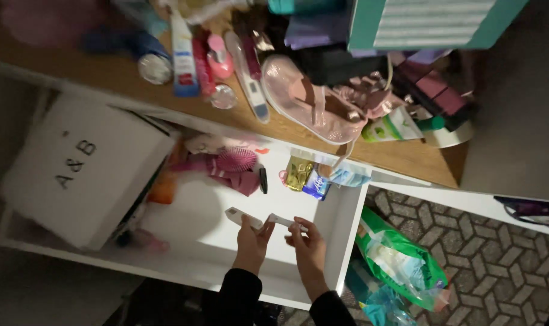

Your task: The person picks up various small items from a white drawer, including a hairbrush, scissors, and a bottle, and places them onto the cluttered shelf above. The person handles items one at a time, moving them from the drawer to the shelf.

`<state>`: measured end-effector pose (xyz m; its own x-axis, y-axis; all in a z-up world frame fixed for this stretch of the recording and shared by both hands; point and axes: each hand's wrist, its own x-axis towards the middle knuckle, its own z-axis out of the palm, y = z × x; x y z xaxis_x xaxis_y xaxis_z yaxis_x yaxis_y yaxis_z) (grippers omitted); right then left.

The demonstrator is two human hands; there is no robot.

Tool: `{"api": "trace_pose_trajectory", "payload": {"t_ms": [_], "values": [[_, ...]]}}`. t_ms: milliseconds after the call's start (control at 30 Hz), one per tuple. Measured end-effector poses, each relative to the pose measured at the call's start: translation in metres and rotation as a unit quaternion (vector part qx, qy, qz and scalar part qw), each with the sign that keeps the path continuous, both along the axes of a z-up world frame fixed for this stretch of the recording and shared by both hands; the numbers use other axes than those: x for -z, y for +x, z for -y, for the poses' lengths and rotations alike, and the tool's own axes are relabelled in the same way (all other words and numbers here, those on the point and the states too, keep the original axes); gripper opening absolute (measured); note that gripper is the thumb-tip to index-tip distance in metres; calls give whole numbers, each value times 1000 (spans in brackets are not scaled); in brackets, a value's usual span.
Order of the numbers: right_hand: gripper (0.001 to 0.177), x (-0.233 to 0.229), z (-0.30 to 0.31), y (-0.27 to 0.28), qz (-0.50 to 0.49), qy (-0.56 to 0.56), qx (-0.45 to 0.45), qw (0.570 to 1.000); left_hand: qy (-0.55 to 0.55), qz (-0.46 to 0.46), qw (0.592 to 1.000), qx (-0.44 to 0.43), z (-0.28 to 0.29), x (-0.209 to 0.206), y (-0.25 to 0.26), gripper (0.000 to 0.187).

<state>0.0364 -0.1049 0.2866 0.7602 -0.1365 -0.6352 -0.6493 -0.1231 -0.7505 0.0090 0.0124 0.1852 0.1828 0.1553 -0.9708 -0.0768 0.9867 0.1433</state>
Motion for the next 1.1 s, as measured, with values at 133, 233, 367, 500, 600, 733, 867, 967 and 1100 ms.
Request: {"api": "trace_pose_trajectory", "payload": {"t_ms": [133, 233, 367, 500, 600, 733, 867, 967, 1100], "values": [[40, -66, -15, -3, -2, -29, -54, 998, -3, 49, 997, -62, -7, -19, 1, 35], [34, -103, -28, -3, 13, -59, -79, 995, -21, 41, 995, -87, -16, -73, 14, 34], [34, -137, -34, -6, 46, -121, -162, 978, -23, 87, 987, -131, -17, -102, 21, 37], [34, -149, -41, -13, 118, -141, -214, 959, 19, 70, 997, 24, -9, -130, 25, 39], [43, -158, -48, -13, 227, -117, -290, 922, -40, 79, 992, 92, -10, -178, 28, 45], [46, -173, -52, 1, 222, -78, -380, 895, -19, 126, 991, 33, -28, -187, 30, 33], [34, -149, -48, 23, 183, -14, -296, 937, -7, 215, 976, 30, -32, -164, 32, 36], [24, -165, -66, 43, 144, 2, -249, 958, 13, 261, 964, 51, -38, -184, 34, 38], [23, -208, -95, 54, 89, -58, -275, 955, 65, 270, 957, 85, -55, -207, 35, 50]]}}
